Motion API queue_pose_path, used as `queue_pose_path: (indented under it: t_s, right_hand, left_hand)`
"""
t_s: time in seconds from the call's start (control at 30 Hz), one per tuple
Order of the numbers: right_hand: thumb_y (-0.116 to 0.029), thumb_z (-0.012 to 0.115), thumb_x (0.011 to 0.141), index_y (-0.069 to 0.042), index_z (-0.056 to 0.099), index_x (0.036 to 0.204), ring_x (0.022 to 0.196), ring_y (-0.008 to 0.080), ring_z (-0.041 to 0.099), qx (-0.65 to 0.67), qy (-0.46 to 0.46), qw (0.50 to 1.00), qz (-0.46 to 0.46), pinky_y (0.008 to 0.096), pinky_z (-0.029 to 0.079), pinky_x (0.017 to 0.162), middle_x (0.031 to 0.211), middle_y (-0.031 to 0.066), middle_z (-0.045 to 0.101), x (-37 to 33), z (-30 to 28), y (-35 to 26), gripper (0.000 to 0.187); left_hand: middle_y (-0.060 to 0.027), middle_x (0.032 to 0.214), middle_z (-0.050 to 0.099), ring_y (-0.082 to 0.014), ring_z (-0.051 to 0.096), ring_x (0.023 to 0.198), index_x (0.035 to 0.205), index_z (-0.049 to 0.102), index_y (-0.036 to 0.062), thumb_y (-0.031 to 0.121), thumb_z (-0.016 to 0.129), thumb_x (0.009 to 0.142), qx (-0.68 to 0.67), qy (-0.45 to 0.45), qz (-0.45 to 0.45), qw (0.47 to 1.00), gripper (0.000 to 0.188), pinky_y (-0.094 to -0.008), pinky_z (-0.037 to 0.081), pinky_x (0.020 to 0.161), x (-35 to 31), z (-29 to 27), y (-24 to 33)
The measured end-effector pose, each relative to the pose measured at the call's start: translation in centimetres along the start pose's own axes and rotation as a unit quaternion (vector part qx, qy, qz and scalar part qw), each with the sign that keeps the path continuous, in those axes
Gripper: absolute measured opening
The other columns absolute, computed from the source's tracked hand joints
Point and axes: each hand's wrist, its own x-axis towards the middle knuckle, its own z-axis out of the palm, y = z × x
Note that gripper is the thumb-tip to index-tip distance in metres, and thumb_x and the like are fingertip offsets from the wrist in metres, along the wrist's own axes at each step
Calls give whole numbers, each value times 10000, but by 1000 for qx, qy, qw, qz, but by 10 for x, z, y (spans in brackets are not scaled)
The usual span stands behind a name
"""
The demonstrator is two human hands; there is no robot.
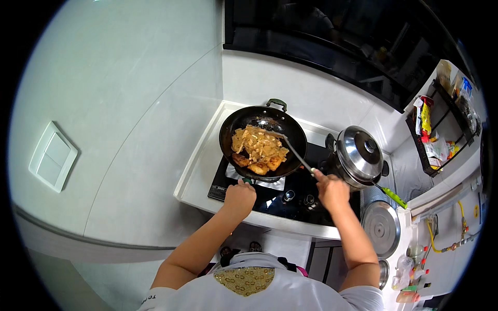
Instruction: The person stirs food in a wok with a spatula, stirs a liquid in a nearby pot with a spoon, and transfers cooked items into a bowl using chopsticks before pouring the remainder from the wok.
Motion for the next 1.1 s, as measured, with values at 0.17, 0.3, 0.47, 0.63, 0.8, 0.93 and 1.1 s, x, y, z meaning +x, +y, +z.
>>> queue_pose_path:
  t_s: [0.17,0.3,0.47,0.63,0.8,0.93,1.1]
  right_hand:
    - [-119,574,801,-244,647,1142,796,252,611,-181,-45,980,-62,362,496,647,819,77,589,25,-43,9,370]
    - [-149,547,812,-110,669,989,849,228,604,-280,-28,953,-115,320,474,662,836,57,590,34,-49,4,219]
    - [-164,544,810,-85,654,924,863,226,599,-290,-99,943,-126,325,468,684,884,63,604,41,-55,-3,177]
    - [-162,548,814,-107,634,974,861,222,608,-273,-79,952,-112,330,479,687,893,62,606,48,-12,-7,190]
    - [-144,549,818,-124,639,1019,828,231,612,-225,-62,968,-93,338,491,677,865,74,594,44,-23,-5,221]
    - [-144,547,831,-138,651,1058,814,233,623,-216,-83,967,-106,343,500,678,864,77,602,39,-37,-8,250]
    - [-152,549,835,-138,657,1055,829,241,641,-243,-188,947,-98,346,513,660,881,85,629,37,-64,-13,246]
  left_hand:
    - [-317,1008,621,-256,664,660,1031,618,-85,81,602,675,-13,-37,-1,999,393,-360,488,553,2,-9,1]
    - [-325,1001,619,-258,667,664,1039,615,-88,74,595,676,-13,-39,-1,999,398,-359,488,553,2,-7,0]
    - [-326,1009,616,-263,664,662,1051,610,-86,77,598,674,1,-11,-3,1000,411,-360,488,554,-1,1,-1]
    - [-301,989,629,-253,647,638,1054,609,-80,81,601,678,-21,-66,-1,998,409,-358,479,543,5,-11,-1]
    - [-290,974,634,-243,635,627,1053,609,-83,88,611,671,9,-5,2,1000,418,-350,466,536,-1,2,-2]
    - [-311,1015,622,-249,649,657,1058,607,-85,89,607,667,-3,-65,-11,998,428,-346,473,555,3,-7,0]
    - [-309,1032,618,-248,653,666,1057,608,-83,87,605,662,5,-15,1,1000,430,-344,478,563,0,2,0]
